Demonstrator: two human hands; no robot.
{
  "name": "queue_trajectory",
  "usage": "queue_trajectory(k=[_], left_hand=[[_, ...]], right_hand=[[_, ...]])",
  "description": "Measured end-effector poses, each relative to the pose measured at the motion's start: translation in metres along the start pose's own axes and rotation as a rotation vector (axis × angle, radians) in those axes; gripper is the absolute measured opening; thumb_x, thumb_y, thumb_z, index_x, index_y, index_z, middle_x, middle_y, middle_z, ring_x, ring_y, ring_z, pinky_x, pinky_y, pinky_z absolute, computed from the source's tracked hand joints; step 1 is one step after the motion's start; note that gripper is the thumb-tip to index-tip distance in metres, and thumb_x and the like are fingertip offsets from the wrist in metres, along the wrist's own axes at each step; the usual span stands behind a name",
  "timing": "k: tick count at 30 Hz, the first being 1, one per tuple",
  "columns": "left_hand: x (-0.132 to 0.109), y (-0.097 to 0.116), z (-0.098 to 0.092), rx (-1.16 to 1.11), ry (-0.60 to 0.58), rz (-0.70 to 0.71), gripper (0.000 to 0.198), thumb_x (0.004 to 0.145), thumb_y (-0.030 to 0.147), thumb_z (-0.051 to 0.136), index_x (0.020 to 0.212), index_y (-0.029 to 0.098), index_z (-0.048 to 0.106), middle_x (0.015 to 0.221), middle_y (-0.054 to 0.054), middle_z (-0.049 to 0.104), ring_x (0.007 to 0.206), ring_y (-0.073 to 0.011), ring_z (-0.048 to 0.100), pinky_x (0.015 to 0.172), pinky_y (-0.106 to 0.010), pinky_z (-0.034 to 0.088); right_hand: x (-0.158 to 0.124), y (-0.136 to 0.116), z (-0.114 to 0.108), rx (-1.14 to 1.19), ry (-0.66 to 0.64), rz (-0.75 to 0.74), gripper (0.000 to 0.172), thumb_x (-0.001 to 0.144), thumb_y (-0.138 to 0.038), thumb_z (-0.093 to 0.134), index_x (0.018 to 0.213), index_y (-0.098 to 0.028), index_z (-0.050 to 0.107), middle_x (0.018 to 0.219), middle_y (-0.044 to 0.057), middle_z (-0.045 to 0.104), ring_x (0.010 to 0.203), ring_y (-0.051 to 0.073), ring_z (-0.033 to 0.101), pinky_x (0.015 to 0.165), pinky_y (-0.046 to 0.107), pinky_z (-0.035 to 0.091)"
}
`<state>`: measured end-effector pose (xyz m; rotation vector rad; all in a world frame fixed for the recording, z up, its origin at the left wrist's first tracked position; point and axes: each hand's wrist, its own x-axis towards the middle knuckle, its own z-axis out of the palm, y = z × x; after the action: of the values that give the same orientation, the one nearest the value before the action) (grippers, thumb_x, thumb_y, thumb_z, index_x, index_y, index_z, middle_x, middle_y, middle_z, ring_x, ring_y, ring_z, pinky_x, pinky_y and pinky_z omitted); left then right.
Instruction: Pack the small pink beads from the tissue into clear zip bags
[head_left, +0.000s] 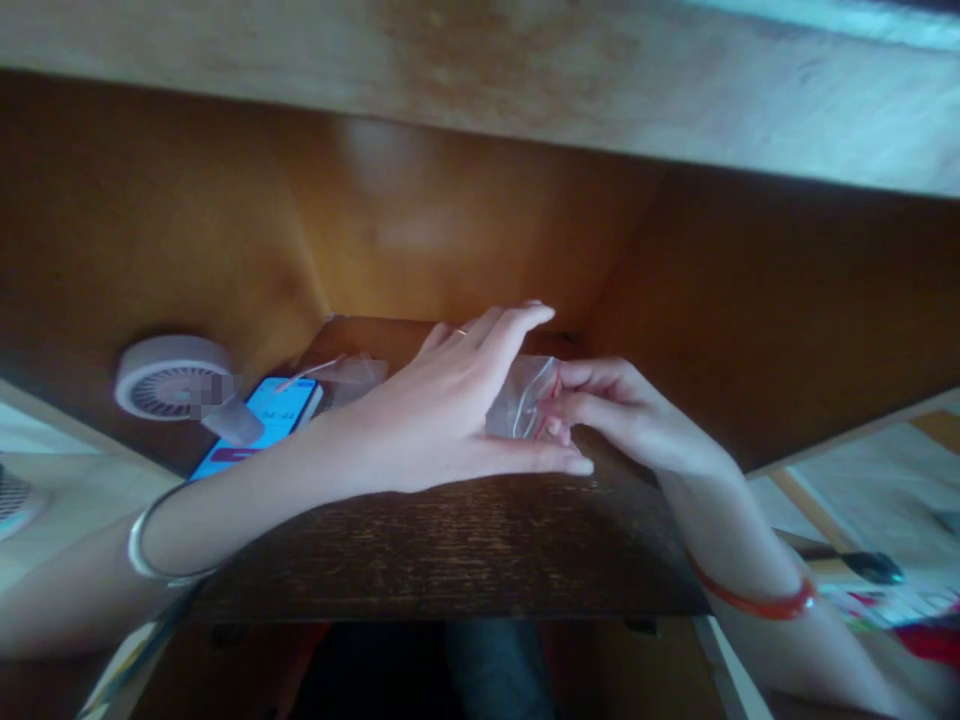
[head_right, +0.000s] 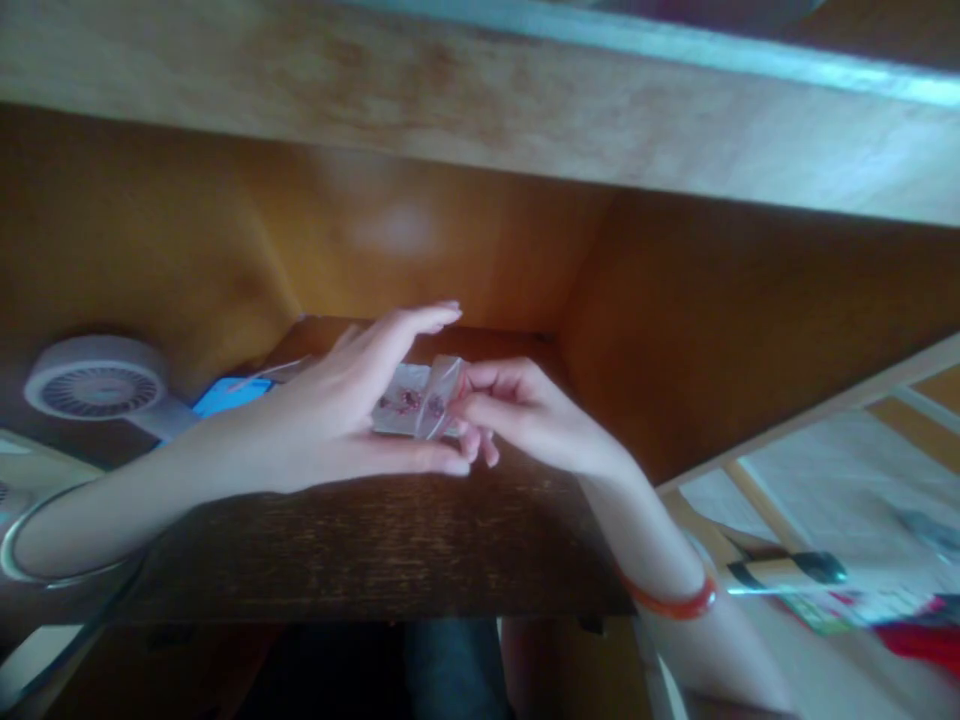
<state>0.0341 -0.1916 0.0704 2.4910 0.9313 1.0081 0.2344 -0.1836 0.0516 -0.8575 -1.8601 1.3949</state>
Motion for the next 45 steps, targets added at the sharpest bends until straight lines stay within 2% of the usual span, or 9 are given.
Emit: queue_trajectory(k=[2,7,14,20,26,31,37,40,45], left_hand=[[0.001,-0.001,0.004,-0.021,-0.047,0.010,0.067,0.063,0.049,0.079,0.118,0.022,0.052,0.119,-0.008,0.059,0.116,-0.0325,0.055,0.094,-0.046,0.045],[-0.003,-0.013,0.020,-0.043,-0.078,-0.034,0.047,0.075,0.041,0.072,0.112,0.019,0.054,0.108,-0.009,0.065,0.097,-0.0257,0.064,0.083,-0.039,0.049],[-0.019,-0.028,0.045,-0.093,-0.011,-0.140,0.053,0.076,0.050,0.069,0.113,0.018,0.050,0.104,-0.010,0.066,0.089,-0.0229,0.065,0.076,-0.035,0.051],[-0.041,-0.040,0.066,0.091,-0.049,-0.245,0.059,0.076,0.057,0.065,0.115,0.015,0.049,0.105,-0.015,0.067,0.094,-0.0301,0.065,0.075,-0.040,0.052],[-0.061,-0.056,0.082,0.230,-0.077,-0.232,0.061,0.076,0.065,0.059,0.110,0.015,0.052,0.096,-0.013,0.069,0.082,-0.0277,0.067,0.066,-0.036,0.051],[-0.070,-0.060,0.084,0.331,-0.072,-0.246,0.068,0.075,0.065,0.061,0.118,0.014,0.049,0.100,-0.014,0.070,0.085,-0.0282,0.068,0.065,-0.034,0.050],[-0.075,-0.061,0.082,0.409,-0.057,-0.237,0.058,0.073,0.057,0.067,0.112,0.016,0.055,0.094,-0.010,0.070,0.079,-0.0257,0.068,0.062,-0.031,0.048],[-0.074,-0.062,0.082,0.420,-0.020,-0.180,0.052,0.071,0.055,0.069,0.105,0.017,0.058,0.093,-0.010,0.070,0.082,-0.0270,0.067,0.070,-0.036,0.048],[-0.064,-0.070,0.067,0.333,0.084,-0.095,0.040,0.078,0.050,0.067,0.100,0.017,0.060,0.101,-0.010,0.070,0.091,-0.0280,0.065,0.087,-0.045,0.044]], right_hand=[[0.003,0.000,-0.002,0.005,0.005,-0.003,0.019,0.084,-0.028,0.060,0.068,-0.017,0.064,0.058,-0.001,0.061,0.048,0.008,0.055,0.044,0.019,0.046],[0.006,0.015,-0.003,0.010,0.047,-0.014,0.020,0.086,-0.027,0.057,0.070,-0.016,0.063,0.059,-0.001,0.060,0.048,0.008,0.054,0.044,0.019,0.045],[0.005,0.035,0.005,0.053,0.179,-0.072,0.019,0.081,-0.026,0.068,0.077,-0.018,0.051,0.065,-0.004,0.057,0.048,0.005,0.051,0.042,0.016,0.041],[0.007,0.068,0.010,0.092,-0.012,0.093,0.018,0.081,-0.030,0.070,0.089,-0.016,0.063,0.074,0.000,0.063,0.050,0.004,0.051,0.041,0.015,0.039],[0.011,0.096,0.020,0.154,-0.090,0.176,0.032,0.072,-0.030,0.077,0.101,-0.019,0.070,0.071,-0.003,0.062,0.052,0.005,0.049,0.045,0.016,0.039],[0.015,0.108,0.031,0.205,-0.028,0.093,0.034,0.068,-0.023,0.080,0.101,-0.019,0.069,0.082,-0.001,0.064,0.065,0.008,0.052,0.058,0.020,0.044],[0.012,0.119,0.041,0.162,-0.027,0.062,0.034,0.072,-0.024,0.077,0.104,-0.018,0.067,0.066,-0.004,0.052,0.057,0.008,0.045,0.051,0.021,0.039],[0.011,0.119,0.039,0.120,-0.014,0.038,0.037,0.070,-0.025,0.079,0.105,-0.020,0.068,0.069,-0.003,0.056,0.058,0.009,0.046,0.051,0.021,0.040],[0.017,0.112,0.032,-0.003,0.158,-0.071,0.009,0.080,-0.029,0.071,0.078,-0.020,0.072,0.071,0.000,0.063,0.063,0.011,0.053,0.060,0.025,0.044]])
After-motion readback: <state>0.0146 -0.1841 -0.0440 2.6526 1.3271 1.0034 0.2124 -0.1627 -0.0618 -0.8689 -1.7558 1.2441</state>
